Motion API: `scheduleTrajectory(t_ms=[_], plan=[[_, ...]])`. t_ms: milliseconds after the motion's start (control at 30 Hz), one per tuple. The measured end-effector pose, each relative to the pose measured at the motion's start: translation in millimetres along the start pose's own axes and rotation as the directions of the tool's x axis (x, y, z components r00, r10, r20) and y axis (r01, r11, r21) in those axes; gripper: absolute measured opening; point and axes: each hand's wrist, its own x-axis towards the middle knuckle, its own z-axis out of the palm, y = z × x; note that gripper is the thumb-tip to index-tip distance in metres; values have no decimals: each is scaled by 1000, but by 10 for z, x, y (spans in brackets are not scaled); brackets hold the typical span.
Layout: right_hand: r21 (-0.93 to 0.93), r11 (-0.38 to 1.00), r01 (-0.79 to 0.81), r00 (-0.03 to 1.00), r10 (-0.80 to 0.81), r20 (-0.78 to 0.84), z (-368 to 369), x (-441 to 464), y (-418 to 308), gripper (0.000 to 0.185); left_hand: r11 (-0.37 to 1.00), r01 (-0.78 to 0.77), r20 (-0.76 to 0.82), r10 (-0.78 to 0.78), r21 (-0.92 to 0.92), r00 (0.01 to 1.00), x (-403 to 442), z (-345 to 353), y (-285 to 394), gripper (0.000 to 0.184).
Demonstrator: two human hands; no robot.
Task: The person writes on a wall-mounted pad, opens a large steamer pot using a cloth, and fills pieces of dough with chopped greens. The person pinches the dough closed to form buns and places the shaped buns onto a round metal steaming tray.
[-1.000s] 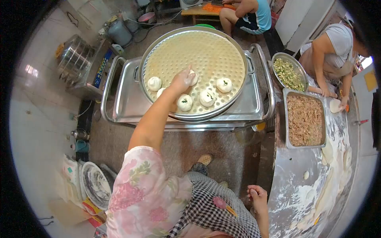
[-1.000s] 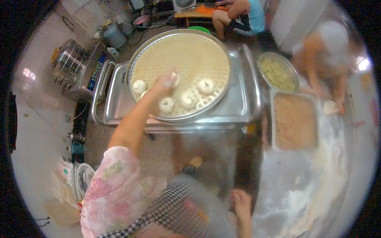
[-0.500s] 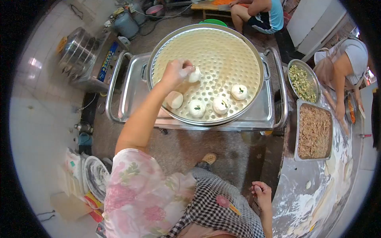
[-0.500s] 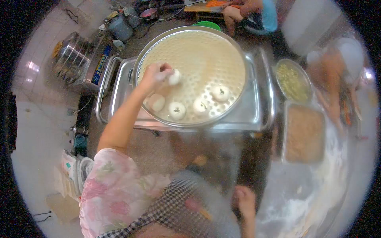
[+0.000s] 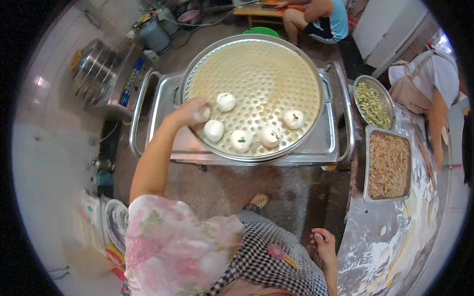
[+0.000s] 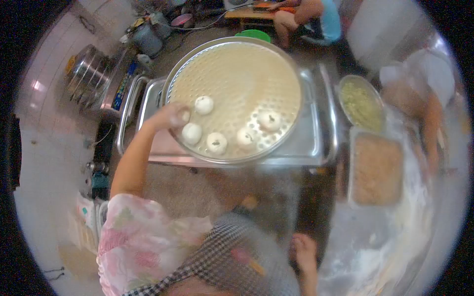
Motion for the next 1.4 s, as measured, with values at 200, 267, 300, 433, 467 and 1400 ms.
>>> scheduleTrajectory(t_ms=[200,267,300,433,467,1400], plan=[[-356,893,275,960,-273,54,-59,15,229,18,985,137,-303,-100,102,948,-131,192,-50,49],[-192,943,272,962,-269,39,-28,116,419,19,981,194,-476,-171,-2,863,3,209,-13,58],[-138,913,384,923,-377,72,-50,191,595,20,992,127,-464,-101,26,880,47,177,95,62],[-186,948,259,964,-265,-10,-37,62,492,21,975,-108,-279,50,-196,959,287,312,245,64],[-225,938,264,961,-276,-21,-42,54,513,21,972,-88,-224,37,-219,974,314,281,327,63],[230,973,23,896,82,-436,-737,-840,1841,18,898,240,-478,-404,-368,780,413,65,215,28]])
